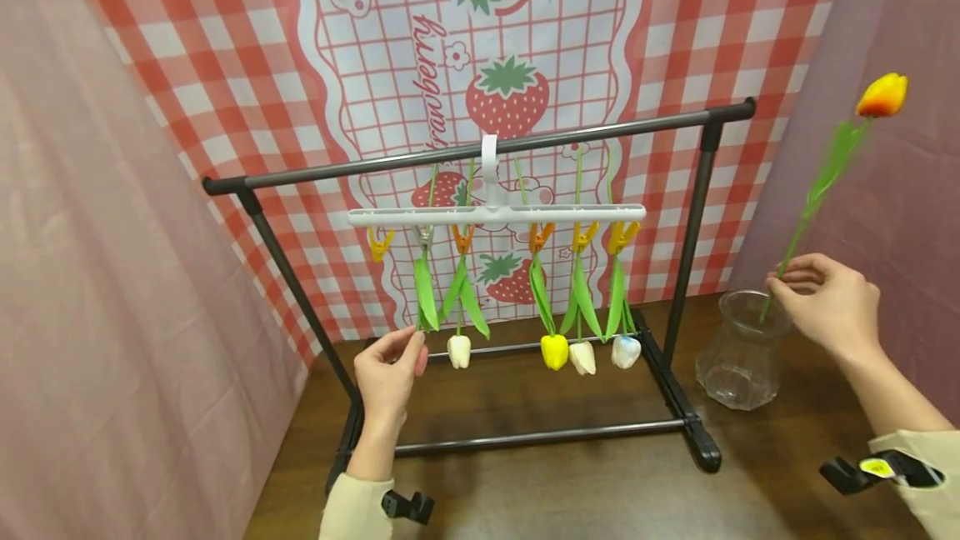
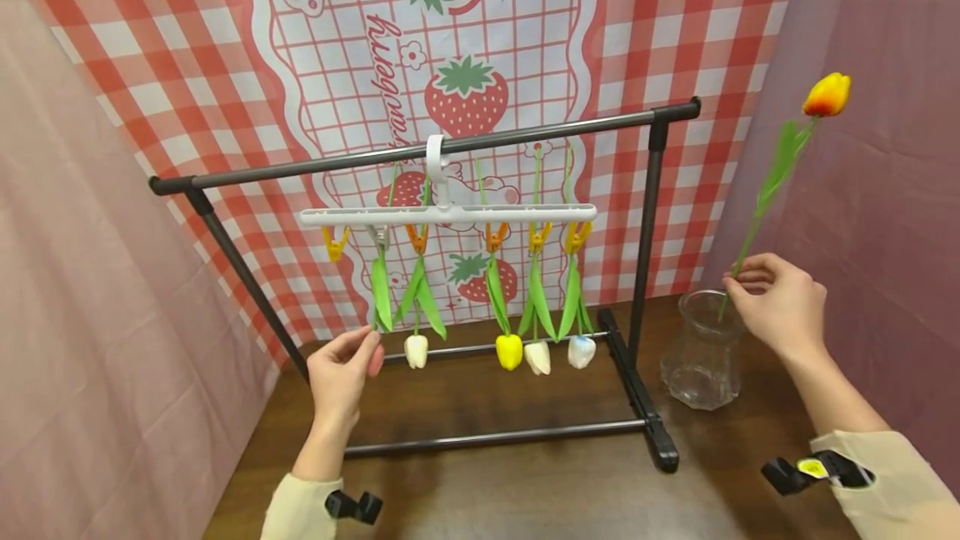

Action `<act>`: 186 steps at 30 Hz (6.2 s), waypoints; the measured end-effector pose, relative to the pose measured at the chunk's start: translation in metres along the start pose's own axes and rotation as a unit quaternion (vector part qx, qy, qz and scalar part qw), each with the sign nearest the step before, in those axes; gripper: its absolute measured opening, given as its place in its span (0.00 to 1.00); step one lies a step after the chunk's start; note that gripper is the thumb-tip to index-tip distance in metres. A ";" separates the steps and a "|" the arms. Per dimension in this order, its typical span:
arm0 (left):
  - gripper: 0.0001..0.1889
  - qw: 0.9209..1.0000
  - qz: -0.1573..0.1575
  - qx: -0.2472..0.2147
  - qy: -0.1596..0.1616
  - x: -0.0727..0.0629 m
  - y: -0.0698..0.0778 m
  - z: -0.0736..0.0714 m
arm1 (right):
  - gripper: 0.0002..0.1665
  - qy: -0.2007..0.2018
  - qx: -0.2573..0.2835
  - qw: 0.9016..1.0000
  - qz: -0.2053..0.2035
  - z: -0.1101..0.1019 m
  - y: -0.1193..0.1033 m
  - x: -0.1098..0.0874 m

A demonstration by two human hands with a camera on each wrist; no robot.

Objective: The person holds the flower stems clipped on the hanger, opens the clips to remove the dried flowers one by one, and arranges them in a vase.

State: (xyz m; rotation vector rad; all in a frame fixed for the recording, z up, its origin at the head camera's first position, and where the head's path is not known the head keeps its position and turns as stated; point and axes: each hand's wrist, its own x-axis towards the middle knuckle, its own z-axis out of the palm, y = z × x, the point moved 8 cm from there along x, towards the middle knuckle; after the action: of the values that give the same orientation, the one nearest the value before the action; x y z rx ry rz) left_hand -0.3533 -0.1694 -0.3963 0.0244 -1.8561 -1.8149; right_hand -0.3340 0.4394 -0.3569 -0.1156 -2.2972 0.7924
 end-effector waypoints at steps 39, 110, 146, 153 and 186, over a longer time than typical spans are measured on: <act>0.08 1.000 0.005 0.004 -0.020 -0.002 -0.007 0.000 | 0.15 0.107 0.069 0.992 -0.024 -0.007 -0.037 -0.014; 0.06 0.999 0.037 -0.021 -0.027 -0.007 0.001 -0.001 | 0.24 -0.042 0.254 0.935 -0.245 0.113 -0.291 -0.063; 0.05 0.998 0.049 -0.037 -0.029 -0.014 0.005 -0.003 | 0.28 -0.073 0.301 0.940 -0.145 0.207 -0.375 -0.057; 0.04 0.998 0.042 -0.033 -0.034 -0.015 0.003 -0.001 | 0.28 -0.051 0.320 0.938 -0.124 0.216 -0.376 -0.050; 0.04 0.997 0.054 -0.027 -0.045 -0.024 0.002 0.004 | 0.12 0.101 0.342 0.926 -0.123 0.214 -0.396 -0.048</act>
State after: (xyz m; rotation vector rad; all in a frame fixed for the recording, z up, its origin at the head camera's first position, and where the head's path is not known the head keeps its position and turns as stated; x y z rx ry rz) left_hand -0.3338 -0.1569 -0.4030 -0.1769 -1.8323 -1.8180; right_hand -0.3829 -0.0039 -0.2810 0.3820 -1.6854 1.3230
